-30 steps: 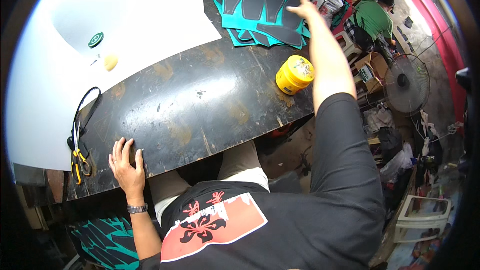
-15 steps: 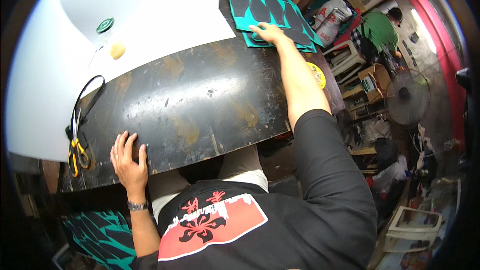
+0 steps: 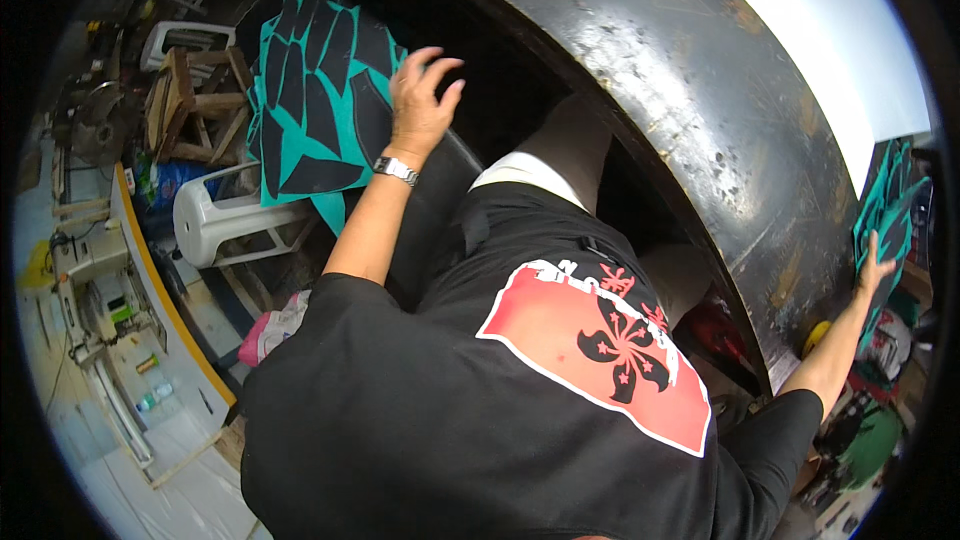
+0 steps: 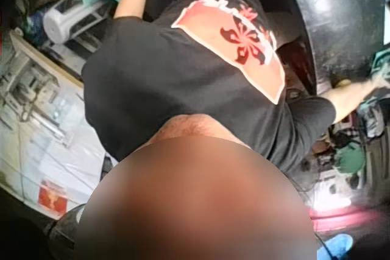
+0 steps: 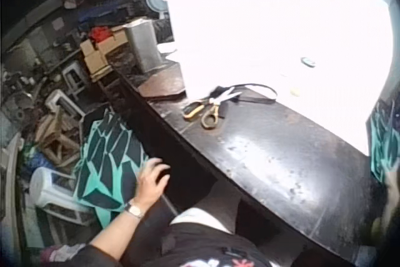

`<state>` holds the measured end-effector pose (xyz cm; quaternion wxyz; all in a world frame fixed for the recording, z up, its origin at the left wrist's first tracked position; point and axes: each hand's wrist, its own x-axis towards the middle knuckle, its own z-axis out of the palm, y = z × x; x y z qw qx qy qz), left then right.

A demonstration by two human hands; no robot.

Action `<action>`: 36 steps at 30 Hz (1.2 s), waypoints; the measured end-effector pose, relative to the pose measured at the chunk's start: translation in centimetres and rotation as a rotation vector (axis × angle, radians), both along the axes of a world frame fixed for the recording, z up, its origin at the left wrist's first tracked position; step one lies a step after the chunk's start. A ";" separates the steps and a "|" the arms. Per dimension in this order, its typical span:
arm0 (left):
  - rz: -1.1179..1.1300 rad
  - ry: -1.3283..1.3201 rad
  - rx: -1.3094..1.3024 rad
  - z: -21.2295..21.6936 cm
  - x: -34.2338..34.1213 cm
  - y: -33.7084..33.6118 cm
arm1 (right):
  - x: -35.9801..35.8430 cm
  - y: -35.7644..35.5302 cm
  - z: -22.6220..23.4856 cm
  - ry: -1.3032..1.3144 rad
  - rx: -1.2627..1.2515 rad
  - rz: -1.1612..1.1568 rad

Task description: The person repeatedly rubs a teal sheet of material on a workbench using a yellow cylindrical tool. They flip the sheet over and continue rubbing, then stack the treated sheets with others on the table. The process is repeated for multiple sheets throughout the clip.

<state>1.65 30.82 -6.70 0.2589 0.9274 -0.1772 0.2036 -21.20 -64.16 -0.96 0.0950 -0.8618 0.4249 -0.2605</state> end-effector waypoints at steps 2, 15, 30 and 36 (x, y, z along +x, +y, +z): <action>0.327 0.183 0.187 -2.6 -0.9 5.2 | -0.4 -0.6 0.1 -0.325 0.270 0.089; 0.414 0.898 0.068 -2.9 1.0 14.4 | 3.0 21.9 4.3 -0.313 0.470 0.418; 0.689 0.166 0.550 33.4 -4.4 14.0 | -9.3 34.9 14.1 0.093 -0.202 -0.083; 0.253 0.037 0.491 39.4 -7.3 9.9 | 3.3 49.8 11.2 -0.196 0.265 0.876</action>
